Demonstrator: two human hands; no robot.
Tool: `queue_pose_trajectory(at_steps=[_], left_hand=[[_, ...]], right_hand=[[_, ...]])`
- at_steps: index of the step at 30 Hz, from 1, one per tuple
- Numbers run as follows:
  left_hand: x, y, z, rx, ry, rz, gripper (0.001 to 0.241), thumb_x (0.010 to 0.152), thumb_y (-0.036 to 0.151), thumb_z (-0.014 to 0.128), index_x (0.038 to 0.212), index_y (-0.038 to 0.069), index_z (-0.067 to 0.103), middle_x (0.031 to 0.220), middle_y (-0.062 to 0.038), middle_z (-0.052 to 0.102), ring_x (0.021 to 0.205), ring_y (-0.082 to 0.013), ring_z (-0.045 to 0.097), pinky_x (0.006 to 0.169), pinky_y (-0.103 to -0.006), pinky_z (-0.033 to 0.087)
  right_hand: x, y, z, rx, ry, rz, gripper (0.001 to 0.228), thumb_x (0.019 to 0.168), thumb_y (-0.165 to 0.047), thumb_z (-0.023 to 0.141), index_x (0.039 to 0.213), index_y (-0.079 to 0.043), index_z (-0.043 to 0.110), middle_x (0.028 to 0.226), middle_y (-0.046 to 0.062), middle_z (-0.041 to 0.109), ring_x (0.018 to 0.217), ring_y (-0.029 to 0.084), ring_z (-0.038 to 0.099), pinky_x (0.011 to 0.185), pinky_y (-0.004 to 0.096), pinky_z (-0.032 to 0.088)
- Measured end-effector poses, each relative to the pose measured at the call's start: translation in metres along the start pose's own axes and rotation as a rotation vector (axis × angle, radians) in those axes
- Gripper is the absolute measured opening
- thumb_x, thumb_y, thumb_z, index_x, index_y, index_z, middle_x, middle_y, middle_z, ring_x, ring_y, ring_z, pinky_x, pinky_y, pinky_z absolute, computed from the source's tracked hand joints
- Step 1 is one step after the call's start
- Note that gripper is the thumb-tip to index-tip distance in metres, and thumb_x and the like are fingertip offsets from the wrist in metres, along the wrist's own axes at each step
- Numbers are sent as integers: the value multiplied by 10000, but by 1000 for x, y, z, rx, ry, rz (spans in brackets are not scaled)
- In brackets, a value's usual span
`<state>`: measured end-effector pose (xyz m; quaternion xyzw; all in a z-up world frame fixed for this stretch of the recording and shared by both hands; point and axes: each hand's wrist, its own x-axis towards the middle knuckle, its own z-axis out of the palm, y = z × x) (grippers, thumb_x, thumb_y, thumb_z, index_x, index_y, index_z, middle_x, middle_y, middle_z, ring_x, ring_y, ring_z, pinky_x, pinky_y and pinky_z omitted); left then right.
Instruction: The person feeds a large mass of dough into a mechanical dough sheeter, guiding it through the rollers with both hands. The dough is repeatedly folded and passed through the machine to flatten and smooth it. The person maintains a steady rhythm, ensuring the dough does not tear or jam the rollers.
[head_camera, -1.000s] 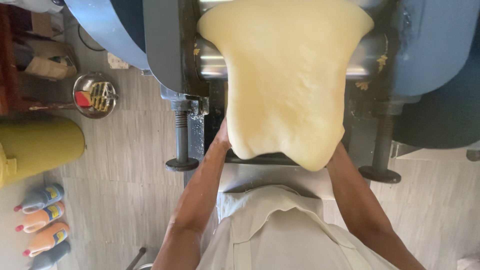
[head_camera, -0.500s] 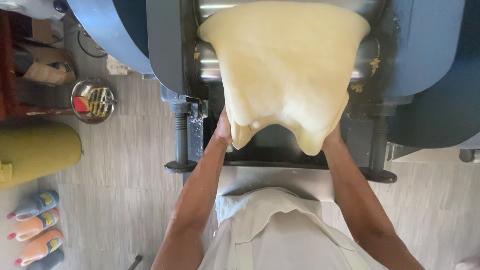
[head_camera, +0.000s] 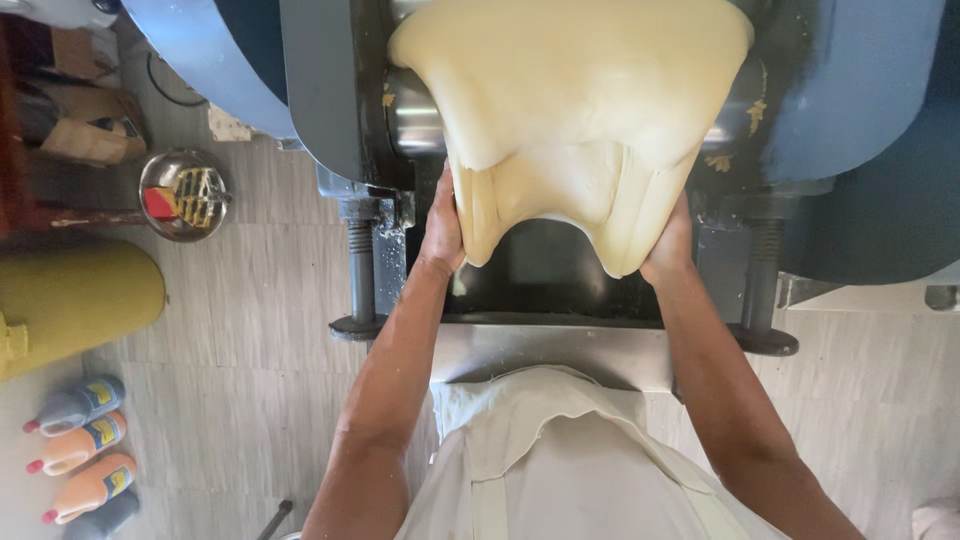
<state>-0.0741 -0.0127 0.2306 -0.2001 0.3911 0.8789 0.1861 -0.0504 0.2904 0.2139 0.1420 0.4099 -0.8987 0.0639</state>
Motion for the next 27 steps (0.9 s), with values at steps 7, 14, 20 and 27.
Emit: queue_pose_trajectory(at_steps=[7,14,20,27], left_hand=[[-21,4,10,291,45,114,777,1053,615,373,1480,-19,517,1392,-148,628,1241,-198,600,1075,-338,465],[-54,9,12,591,-81,472,635,1073,358,585,1559,32,338,1537,-161,496,1430,-224,457,1200,-332,336],[-44,-79,-73,681,488,171,565,1029,414,554,1432,19,583,1443,-151,625,1315,-266,593,1123,-367,444],[99,-163,-169,662,733,-185,662,1074,557,426,1522,71,476,1574,-156,475,1427,-306,466,1165,-397,372]], right_hand=[[-5,-15,24,-114,-59,-118,584,1144,-445,373,1566,-43,362,1562,104,485,1449,217,486,1244,393,402],[-16,-31,30,-245,-147,-183,725,1147,-542,315,1666,-38,259,1732,124,320,1602,237,317,1343,414,233],[-34,41,-45,-437,368,-145,813,1009,-541,485,1628,-82,223,1669,142,284,1523,296,325,1206,473,275],[71,164,-159,-166,457,219,749,1070,-588,390,1654,-166,183,1706,4,180,1547,169,169,1259,410,118]])
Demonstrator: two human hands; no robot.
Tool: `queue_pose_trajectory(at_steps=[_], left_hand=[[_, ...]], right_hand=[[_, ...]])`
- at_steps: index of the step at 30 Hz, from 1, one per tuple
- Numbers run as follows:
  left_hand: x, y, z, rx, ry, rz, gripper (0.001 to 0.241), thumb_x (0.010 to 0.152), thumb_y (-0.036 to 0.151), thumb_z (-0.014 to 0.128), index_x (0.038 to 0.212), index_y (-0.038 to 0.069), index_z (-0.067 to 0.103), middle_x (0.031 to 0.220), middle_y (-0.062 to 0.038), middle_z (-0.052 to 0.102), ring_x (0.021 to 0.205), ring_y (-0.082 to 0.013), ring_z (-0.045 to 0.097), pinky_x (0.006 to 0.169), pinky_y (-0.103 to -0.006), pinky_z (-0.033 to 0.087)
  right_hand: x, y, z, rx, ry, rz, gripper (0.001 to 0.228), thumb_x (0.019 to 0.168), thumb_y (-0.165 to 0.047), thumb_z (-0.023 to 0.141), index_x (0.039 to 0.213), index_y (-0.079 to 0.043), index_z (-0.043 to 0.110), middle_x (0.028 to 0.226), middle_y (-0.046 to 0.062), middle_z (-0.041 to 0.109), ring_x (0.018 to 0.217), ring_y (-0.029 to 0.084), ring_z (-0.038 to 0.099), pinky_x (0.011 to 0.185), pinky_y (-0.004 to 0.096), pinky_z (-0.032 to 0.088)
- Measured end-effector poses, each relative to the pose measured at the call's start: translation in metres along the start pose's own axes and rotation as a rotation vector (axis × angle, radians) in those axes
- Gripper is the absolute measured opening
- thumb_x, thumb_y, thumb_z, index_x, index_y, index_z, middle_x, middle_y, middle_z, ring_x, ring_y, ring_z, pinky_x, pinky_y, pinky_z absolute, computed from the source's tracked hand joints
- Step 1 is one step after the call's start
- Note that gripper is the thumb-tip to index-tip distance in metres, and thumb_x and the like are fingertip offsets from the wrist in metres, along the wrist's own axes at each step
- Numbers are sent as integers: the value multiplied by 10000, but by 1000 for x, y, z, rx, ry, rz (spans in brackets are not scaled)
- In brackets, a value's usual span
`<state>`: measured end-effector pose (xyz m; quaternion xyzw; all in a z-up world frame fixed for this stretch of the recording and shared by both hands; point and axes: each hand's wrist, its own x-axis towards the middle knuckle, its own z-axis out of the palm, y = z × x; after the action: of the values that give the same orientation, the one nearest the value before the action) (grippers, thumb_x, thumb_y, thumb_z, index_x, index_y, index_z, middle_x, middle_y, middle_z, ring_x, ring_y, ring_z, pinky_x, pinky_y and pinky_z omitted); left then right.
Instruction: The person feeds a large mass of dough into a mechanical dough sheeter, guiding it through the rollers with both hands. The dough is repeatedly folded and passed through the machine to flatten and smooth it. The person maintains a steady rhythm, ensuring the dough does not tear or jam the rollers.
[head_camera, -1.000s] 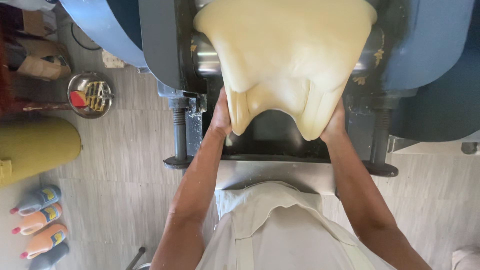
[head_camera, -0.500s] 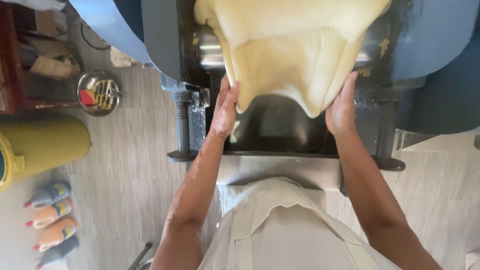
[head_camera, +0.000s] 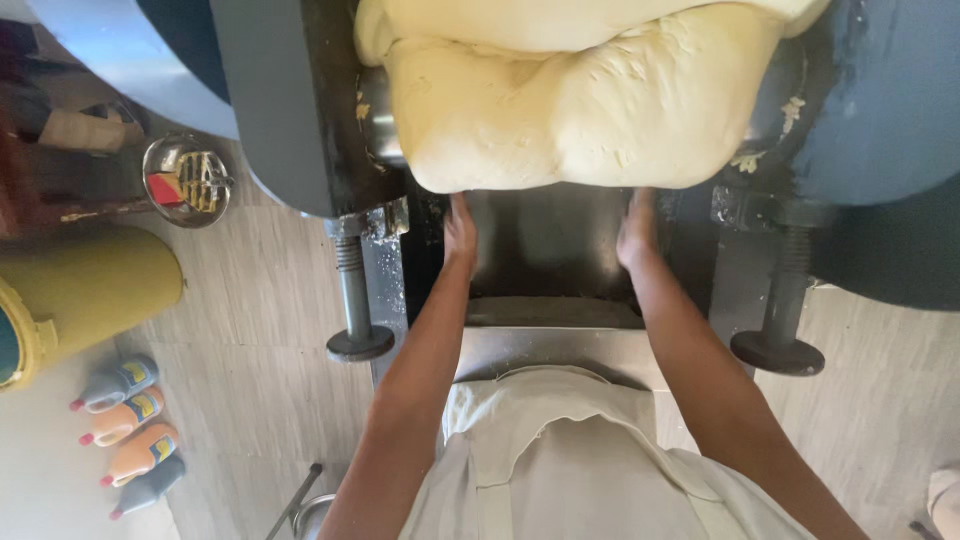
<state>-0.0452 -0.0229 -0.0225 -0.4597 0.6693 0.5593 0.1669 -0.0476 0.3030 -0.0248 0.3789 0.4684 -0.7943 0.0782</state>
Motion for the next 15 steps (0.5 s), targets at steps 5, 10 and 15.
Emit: queue_pose_trajectory(at_steps=[5,10,15], left_hand=[[65,42,40,210,-149,150,575,1058,439,429,1492,73,520,1521,-133,548,1390,-280,533,1152,-383,420],[-45,81,-16,840,-608,717,505,1043,321,431,1462,74,564,1469,-109,621,1353,-254,599,1138,-369,467],[-176,151,-71,-46,-982,-40,514,1058,337,470,1432,-8,548,1384,-162,644,1229,-255,645,1049,-396,526]], right_hand=[[65,-26,42,-59,-357,-111,626,1049,-374,554,1551,-35,398,1568,101,481,1432,234,443,1197,427,358],[-42,-43,26,-366,-659,-45,582,1009,-273,632,1504,-20,455,1499,111,517,1337,201,494,1122,447,415],[-133,-93,35,-149,-762,317,478,1020,-227,668,1410,42,600,1301,185,677,1101,318,618,900,509,509]])
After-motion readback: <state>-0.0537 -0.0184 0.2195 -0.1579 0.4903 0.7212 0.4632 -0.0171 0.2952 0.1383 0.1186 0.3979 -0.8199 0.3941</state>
